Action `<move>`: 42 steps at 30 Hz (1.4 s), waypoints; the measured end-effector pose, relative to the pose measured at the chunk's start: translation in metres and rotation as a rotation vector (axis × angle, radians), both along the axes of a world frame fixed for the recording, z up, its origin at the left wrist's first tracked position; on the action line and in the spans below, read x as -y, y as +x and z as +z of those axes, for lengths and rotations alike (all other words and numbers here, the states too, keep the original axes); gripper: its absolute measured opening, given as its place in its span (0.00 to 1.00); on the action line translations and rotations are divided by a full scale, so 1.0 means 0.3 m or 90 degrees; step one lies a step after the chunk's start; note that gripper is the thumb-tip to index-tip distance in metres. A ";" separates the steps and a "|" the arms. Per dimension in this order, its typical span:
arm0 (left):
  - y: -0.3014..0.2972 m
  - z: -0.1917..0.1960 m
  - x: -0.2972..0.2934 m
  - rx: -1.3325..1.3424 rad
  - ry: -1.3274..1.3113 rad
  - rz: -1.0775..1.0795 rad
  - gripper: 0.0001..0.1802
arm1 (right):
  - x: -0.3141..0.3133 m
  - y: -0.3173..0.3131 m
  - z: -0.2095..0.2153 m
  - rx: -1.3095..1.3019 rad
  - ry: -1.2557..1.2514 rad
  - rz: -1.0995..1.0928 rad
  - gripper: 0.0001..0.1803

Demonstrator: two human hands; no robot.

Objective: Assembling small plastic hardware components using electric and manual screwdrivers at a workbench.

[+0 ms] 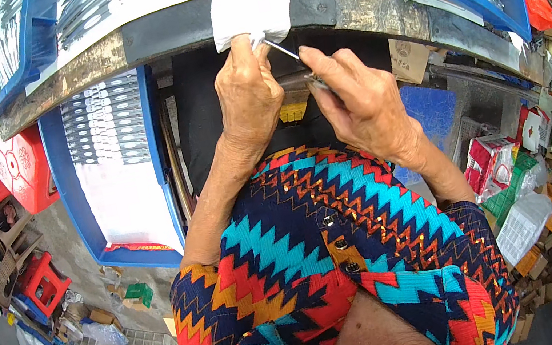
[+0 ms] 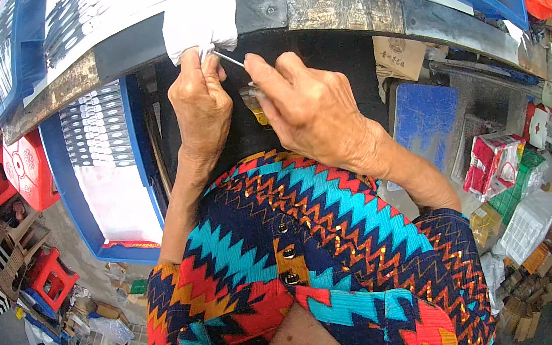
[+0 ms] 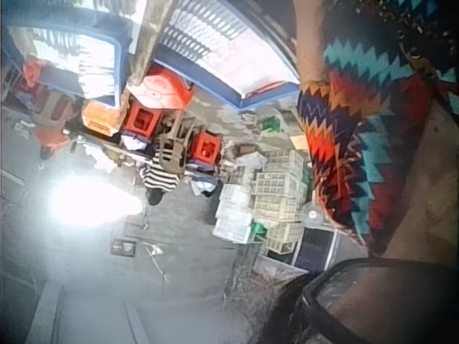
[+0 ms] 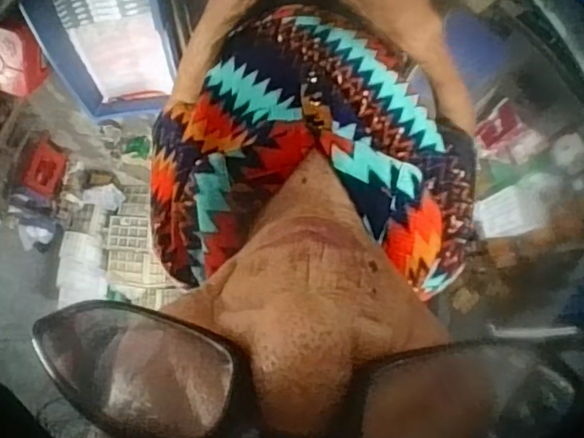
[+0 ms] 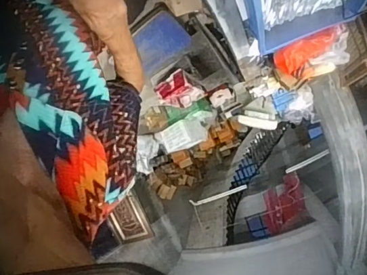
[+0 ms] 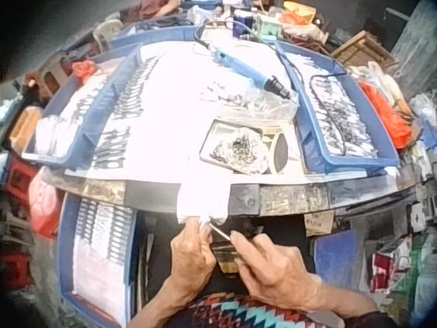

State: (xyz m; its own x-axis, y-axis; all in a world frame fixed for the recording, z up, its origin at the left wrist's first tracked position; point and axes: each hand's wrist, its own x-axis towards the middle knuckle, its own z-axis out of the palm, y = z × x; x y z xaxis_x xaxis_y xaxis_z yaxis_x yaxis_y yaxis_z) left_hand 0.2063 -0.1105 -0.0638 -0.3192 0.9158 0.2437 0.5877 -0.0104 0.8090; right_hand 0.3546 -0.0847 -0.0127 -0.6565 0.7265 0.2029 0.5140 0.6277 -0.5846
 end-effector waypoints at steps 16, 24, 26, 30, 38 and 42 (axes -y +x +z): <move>0.000 -0.026 -0.012 -0.087 0.053 -0.027 0.04 | -0.022 -0.016 -0.013 -0.099 -0.141 0.002 0.18; 0.012 -0.007 -0.017 -0.135 0.040 -0.013 0.08 | -0.049 0.027 -0.056 -0.643 -1.236 -0.199 0.17; 0.009 -0.003 -0.026 -0.155 0.035 -0.008 0.08 | -0.051 0.032 -0.056 -0.779 -1.372 -0.117 0.18; 0.011 -0.044 -0.007 -0.073 0.030 0.010 0.03 | -0.063 0.031 -0.015 -0.444 -0.945 -0.130 0.17; -0.001 -0.023 -0.007 -0.057 -0.019 -0.025 0.05 | -0.003 0.000 -0.033 -0.077 0.026 -0.041 0.12; 0.006 -0.031 -0.012 -0.049 0.010 -0.015 0.05 | -0.022 -0.006 -0.038 -0.137 -0.054 -0.024 0.12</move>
State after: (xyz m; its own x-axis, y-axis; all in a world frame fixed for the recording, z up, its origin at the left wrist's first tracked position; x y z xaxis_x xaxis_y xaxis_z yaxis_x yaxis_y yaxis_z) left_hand 0.2081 -0.1070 -0.0731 -0.2775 0.9187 0.2810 0.6470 -0.0375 0.7615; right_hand 0.3529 -0.0780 -0.0240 -0.5773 0.7698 0.2723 0.3939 0.5547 -0.7330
